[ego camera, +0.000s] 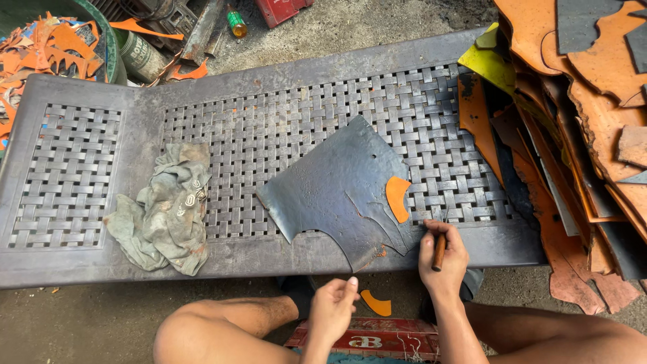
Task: The person uses a knife to cut a dark rubber sheet on a perforated plastic bench, following an orange template. They repeatedly reposition the template and cut along its edges, then wipe the sheet with a cloth and continue cutting.
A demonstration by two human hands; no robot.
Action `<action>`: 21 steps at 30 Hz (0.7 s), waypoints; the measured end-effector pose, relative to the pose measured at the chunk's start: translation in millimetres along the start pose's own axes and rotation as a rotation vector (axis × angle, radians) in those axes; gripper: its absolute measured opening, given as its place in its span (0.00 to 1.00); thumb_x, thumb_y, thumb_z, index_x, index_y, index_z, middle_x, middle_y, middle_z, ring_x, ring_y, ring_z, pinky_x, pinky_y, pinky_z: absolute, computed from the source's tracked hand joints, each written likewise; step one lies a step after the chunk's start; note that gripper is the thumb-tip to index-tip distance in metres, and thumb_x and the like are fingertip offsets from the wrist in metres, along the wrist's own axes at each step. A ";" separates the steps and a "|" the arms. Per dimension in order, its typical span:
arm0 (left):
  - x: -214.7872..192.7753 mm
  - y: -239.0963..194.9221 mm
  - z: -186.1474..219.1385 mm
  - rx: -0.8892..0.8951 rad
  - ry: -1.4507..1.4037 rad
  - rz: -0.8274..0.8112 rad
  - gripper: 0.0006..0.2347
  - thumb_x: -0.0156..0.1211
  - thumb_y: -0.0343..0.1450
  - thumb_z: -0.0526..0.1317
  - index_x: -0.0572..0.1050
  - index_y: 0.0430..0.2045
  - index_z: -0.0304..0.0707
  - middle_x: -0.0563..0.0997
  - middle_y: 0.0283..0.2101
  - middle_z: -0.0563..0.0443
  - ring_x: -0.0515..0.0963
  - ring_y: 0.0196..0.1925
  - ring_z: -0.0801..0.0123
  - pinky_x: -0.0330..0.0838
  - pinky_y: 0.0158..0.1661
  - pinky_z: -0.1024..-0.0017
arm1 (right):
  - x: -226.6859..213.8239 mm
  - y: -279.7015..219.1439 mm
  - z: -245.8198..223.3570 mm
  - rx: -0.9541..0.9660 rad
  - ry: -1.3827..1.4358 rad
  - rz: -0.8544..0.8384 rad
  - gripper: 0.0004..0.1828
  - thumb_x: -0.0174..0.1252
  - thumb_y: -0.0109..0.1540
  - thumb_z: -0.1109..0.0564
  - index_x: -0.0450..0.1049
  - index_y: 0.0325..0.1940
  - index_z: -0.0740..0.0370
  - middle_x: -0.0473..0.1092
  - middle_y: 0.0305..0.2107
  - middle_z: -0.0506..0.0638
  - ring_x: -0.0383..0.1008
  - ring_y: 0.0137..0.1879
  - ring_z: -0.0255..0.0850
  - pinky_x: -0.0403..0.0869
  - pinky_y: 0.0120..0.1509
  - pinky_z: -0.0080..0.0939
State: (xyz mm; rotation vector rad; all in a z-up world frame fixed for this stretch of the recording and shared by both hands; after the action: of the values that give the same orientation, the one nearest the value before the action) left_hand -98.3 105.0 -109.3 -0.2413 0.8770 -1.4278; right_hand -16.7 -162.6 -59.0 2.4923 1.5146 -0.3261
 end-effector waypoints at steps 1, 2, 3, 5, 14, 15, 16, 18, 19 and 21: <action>13.1 4.3 -0.8 -0.005 -0.110 -0.064 0.19 0.58 0.73 0.54 0.82 0.33 0.33 0.88 0.30 0.49 0.82 0.26 0.73 0.75 0.32 0.74 | 2.1 3.0 1.0 0.027 -0.017 0.004 0.09 0.57 0.63 0.64 0.75 0.48 0.66 0.78 0.45 0.56 0.79 0.53 0.43 0.74 0.60 0.40; 23.7 6.3 -1.2 -0.011 -0.216 -0.131 0.19 0.57 0.73 0.54 0.81 0.35 0.32 0.88 0.31 0.49 0.81 0.26 0.72 0.74 0.31 0.75 | 5.2 4.8 -2.8 0.000 -0.009 -0.005 0.09 0.58 0.63 0.63 0.75 0.47 0.65 0.79 0.45 0.55 0.79 0.53 0.42 0.74 0.60 0.40; 27.3 6.9 -0.5 0.006 -0.222 -0.126 0.19 0.57 0.73 0.53 0.81 0.35 0.32 0.87 0.31 0.49 0.80 0.26 0.73 0.74 0.31 0.75 | 8.5 6.9 -6.9 -0.028 -0.001 -0.014 0.09 0.60 0.62 0.62 0.74 0.46 0.64 0.79 0.45 0.54 0.79 0.53 0.41 0.74 0.61 0.41; 31.9 9.8 5.8 0.047 -0.228 -0.123 0.18 0.58 0.73 0.52 0.80 0.35 0.32 0.86 0.31 0.49 0.80 0.26 0.75 0.75 0.31 0.77 | 11.3 10.3 -16.7 -0.099 -0.090 -0.003 0.11 0.64 0.60 0.59 0.75 0.45 0.62 0.79 0.44 0.51 0.78 0.52 0.42 0.71 0.60 0.43; 9.7 -1.5 29.8 0.102 -0.014 -0.015 0.14 0.61 0.71 0.47 0.82 0.35 0.31 0.87 0.30 0.51 0.84 0.30 0.75 0.77 0.34 0.75 | 28.2 9.2 -45.0 -0.289 -0.414 0.028 0.24 0.75 0.52 0.47 0.76 0.46 0.58 0.75 0.40 0.49 0.72 0.48 0.47 0.63 0.59 0.47; 11.9 -3.0 33.2 0.107 -0.006 -0.023 0.14 0.61 0.71 0.47 0.82 0.35 0.31 0.87 0.29 0.50 0.84 0.30 0.74 0.77 0.34 0.74 | 30.9 12.5 -44.0 -0.275 -0.435 0.018 0.24 0.75 0.52 0.47 0.76 0.46 0.58 0.75 0.38 0.50 0.71 0.47 0.49 0.63 0.58 0.48; 12.4 -4.7 35.6 0.111 0.002 -0.024 0.15 0.62 0.71 0.47 0.82 0.35 0.31 0.87 0.28 0.49 0.84 0.30 0.74 0.77 0.34 0.73 | 35.4 15.1 -43.1 -0.264 -0.450 0.005 0.24 0.75 0.51 0.47 0.76 0.45 0.58 0.75 0.37 0.51 0.71 0.46 0.50 0.63 0.58 0.49; 13.8 -8.1 39.1 0.122 0.038 -0.028 0.15 0.62 0.71 0.48 0.82 0.35 0.32 0.87 0.28 0.48 0.85 0.30 0.72 0.77 0.34 0.73 | 39.2 25.6 -33.5 -0.161 -0.434 -0.021 0.21 0.74 0.53 0.52 0.74 0.44 0.60 0.75 0.36 0.53 0.72 0.46 0.50 0.65 0.57 0.50; 14.8 -9.5 40.1 0.128 0.067 -0.031 0.14 0.62 0.71 0.48 0.82 0.35 0.32 0.87 0.28 0.48 0.85 0.30 0.72 0.78 0.34 0.73 | 40.5 29.6 -27.8 -0.109 -0.425 -0.034 0.20 0.74 0.54 0.55 0.74 0.44 0.61 0.74 0.36 0.54 0.72 0.46 0.50 0.66 0.57 0.51; 14.8 -9.8 40.1 0.140 0.100 -0.034 0.14 0.62 0.71 0.48 0.82 0.35 0.33 0.87 0.28 0.47 0.86 0.30 0.71 0.78 0.35 0.73 | 39.5 34.2 -10.2 0.060 -0.244 -0.031 0.18 0.70 0.56 0.58 0.70 0.44 0.61 0.75 0.36 0.53 0.75 0.44 0.45 0.72 0.54 0.47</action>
State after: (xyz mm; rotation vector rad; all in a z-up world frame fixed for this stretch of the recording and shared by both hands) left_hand -81.1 75.7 -81.6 -0.0806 0.8528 -1.5366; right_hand 32.3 -141.7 -58.7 2.3711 1.4645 -0.6629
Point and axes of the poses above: each hand's wrist, its own y-axis towards the middle knuckle, its own x-axis out of the palm, z = x × y, the point moved 8 cm from there along y, towards the middle knuckle
